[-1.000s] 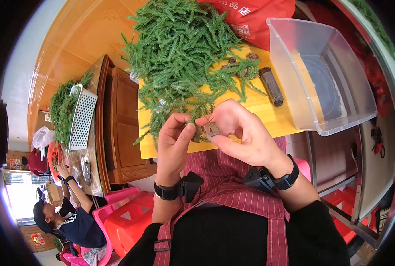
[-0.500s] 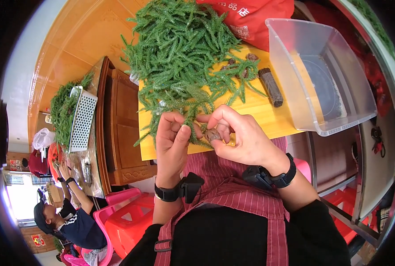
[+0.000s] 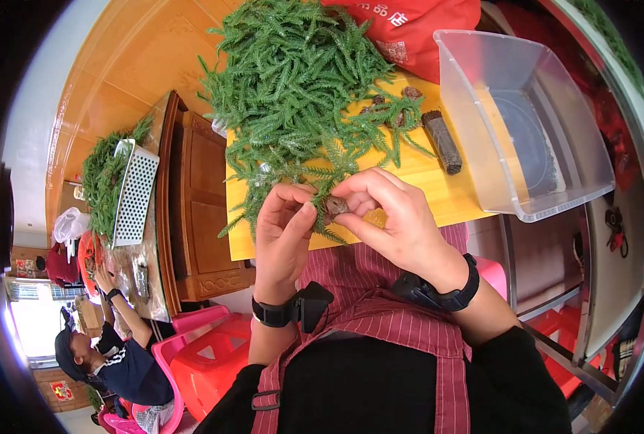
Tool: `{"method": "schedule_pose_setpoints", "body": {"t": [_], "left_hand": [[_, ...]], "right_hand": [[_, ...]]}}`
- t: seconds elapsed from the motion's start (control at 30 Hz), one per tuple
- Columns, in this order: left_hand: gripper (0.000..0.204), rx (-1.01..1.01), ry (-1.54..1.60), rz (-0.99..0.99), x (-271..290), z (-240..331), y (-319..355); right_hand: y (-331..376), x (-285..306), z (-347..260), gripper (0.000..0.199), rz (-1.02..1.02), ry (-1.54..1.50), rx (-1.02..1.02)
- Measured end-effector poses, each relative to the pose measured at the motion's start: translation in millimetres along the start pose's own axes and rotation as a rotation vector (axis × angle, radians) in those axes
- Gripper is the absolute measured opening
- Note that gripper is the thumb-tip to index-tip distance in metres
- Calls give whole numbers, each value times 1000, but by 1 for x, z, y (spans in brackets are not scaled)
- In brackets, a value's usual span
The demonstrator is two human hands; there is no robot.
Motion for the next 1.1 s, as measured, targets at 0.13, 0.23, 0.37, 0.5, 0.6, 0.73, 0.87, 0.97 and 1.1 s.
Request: {"method": "schedule_pose_setpoints", "body": {"t": [0.13,0.23,0.37,0.5,0.6,0.73,0.87,0.97,1.1], "left_hand": [[9,22,8,14,-3,0,0],[8,59,3,12,-2,-2,2],[6,178,29,-30,-3,-5,4],[6,177,14,-22,-3,-3,3],[6,159,24,-33,-4,-4,4],[7,157,18,-23,-1,-5,4],[8,195,101,-70,-4,-6,3],[8,252,120,-136,-3,-13,4],[9,248,101,-152,-2,-14,3]], "right_hand": [[3,2,0,29,48,47,47],[6,0,0,26,91,35,9],[7,-2,-1,30,95,73,28],[5,-3,-10,38,57,246,108],[4,-4,-14,39,43,345,180],[3,-4,-14,37,10,456,207],[5,-4,-13,36,25,428,223],[6,-2,-9,36,34,328,181],[7,-3,-7,36,1,304,161]]}}
Point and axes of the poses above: each hand's wrist, its own y-axis away from the middle knuckle, its own x-axis out of the back of the hand, z = x × y, the point moved 5 cm from there along -y, towards the middle knuckle, and after that the axes turned 7 degrees about -y, right-handed, at the moved point
